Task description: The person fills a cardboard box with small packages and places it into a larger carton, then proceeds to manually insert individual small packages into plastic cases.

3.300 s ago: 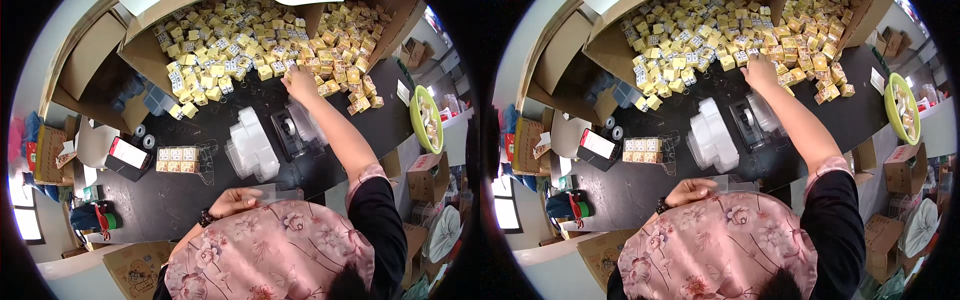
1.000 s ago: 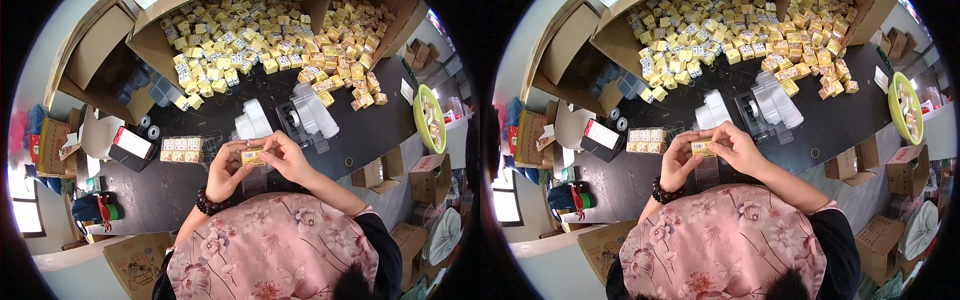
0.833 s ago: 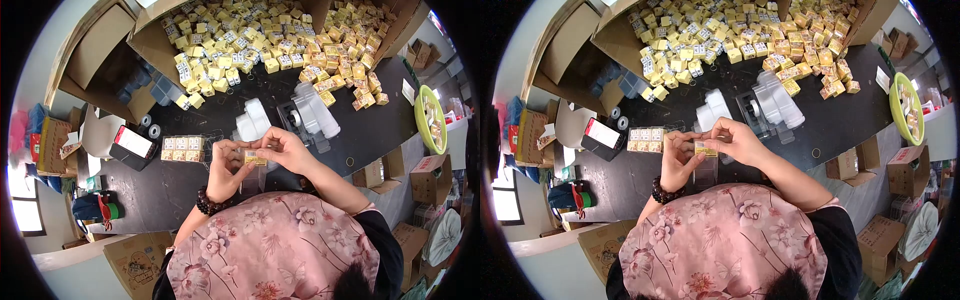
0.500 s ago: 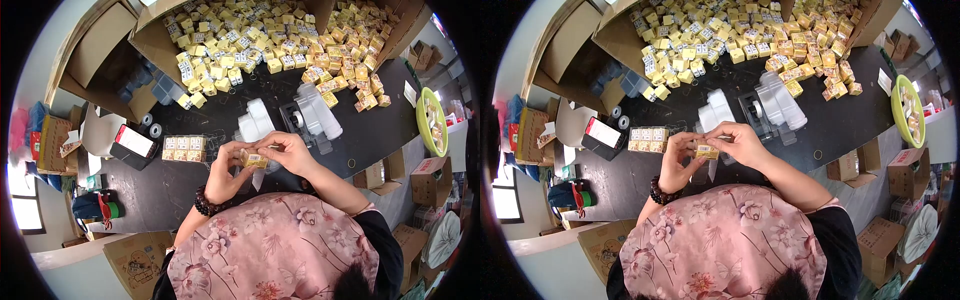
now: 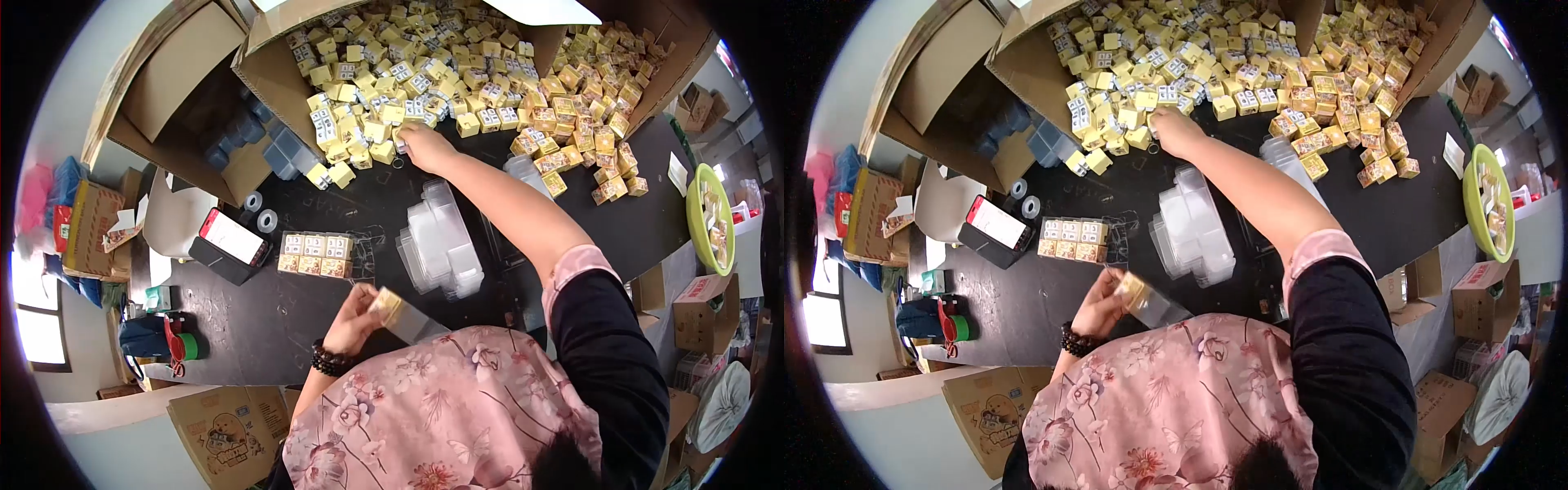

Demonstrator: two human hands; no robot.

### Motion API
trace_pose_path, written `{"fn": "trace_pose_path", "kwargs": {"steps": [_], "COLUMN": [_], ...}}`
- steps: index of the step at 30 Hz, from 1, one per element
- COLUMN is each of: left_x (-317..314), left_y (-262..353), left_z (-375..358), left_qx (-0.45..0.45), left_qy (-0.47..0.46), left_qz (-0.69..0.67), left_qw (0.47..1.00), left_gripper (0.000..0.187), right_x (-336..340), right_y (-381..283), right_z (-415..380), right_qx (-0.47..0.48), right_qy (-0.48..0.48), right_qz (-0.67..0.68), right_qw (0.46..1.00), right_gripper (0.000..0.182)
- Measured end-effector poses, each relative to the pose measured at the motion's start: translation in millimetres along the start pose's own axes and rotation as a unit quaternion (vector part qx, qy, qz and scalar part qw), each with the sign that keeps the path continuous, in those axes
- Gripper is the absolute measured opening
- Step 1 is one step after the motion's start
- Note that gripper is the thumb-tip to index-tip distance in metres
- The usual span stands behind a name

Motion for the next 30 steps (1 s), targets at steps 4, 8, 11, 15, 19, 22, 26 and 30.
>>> {"fn": "trace_pose_path", "kwargs": {"steps": [4, 8, 11, 15, 19, 22, 26, 30], "left_x": [6, 24, 4, -7, -26, -71, -101, -121], "left_y": [-1, -21, 1, 37, 71, 95, 93, 85], "left_z": [-39, -49, -28, 6, 25, 26, 26, 23], "left_qx": [0.086, 0.133, 0.064, -0.085, -0.244, -0.297, -0.343, -0.364], "left_qy": [-0.213, -0.259, -0.206, -0.02, 0.099, 0.136, 0.117, 0.12], "left_qz": [0.142, 0.087, 0.055, 0.164, 0.421, 0.522, 0.618, 0.687], "left_qw": [0.963, 0.953, 0.975, 0.983, 0.868, 0.788, 0.698, 0.617], "left_gripper": [0.082, 0.07, 0.06, 0.059, 0.065, 0.073, 0.082, 0.083], "right_x": [-18, -24, 0, 18, 52, 56, 80, 96], "right_y": [5, 9, 6, 32, -26, -67, -111, -97], "right_z": [19, 13, -1, -32, -102, -151, -184, -194], "right_qx": [-0.005, -0.016, -0.031, -0.223, -0.35, -0.368, -0.334, -0.331], "right_qy": [-0.057, -0.08, -0.101, -0.129, -0.197, -0.191, -0.156, 0.049], "right_qz": [-0.113, -0.135, -0.11, 0.328, 0.652, 0.798, 0.822, 0.673], "right_qw": [0.992, 0.987, 0.988, 0.909, 0.643, 0.437, 0.434, 0.66], "right_gripper": [0.034, 0.042, 0.046, 0.052, 0.049, 0.051, 0.042, 0.034]}}
Point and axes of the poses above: each hand's wrist, its own z-axis towards the middle knuckle, its own x-axis out of the back of the hand, y = z × x, the point moved 8 cm from there along z, towards the middle knuckle, and after that the axes turned 5 degrees about -x, right-handed, at the moved point
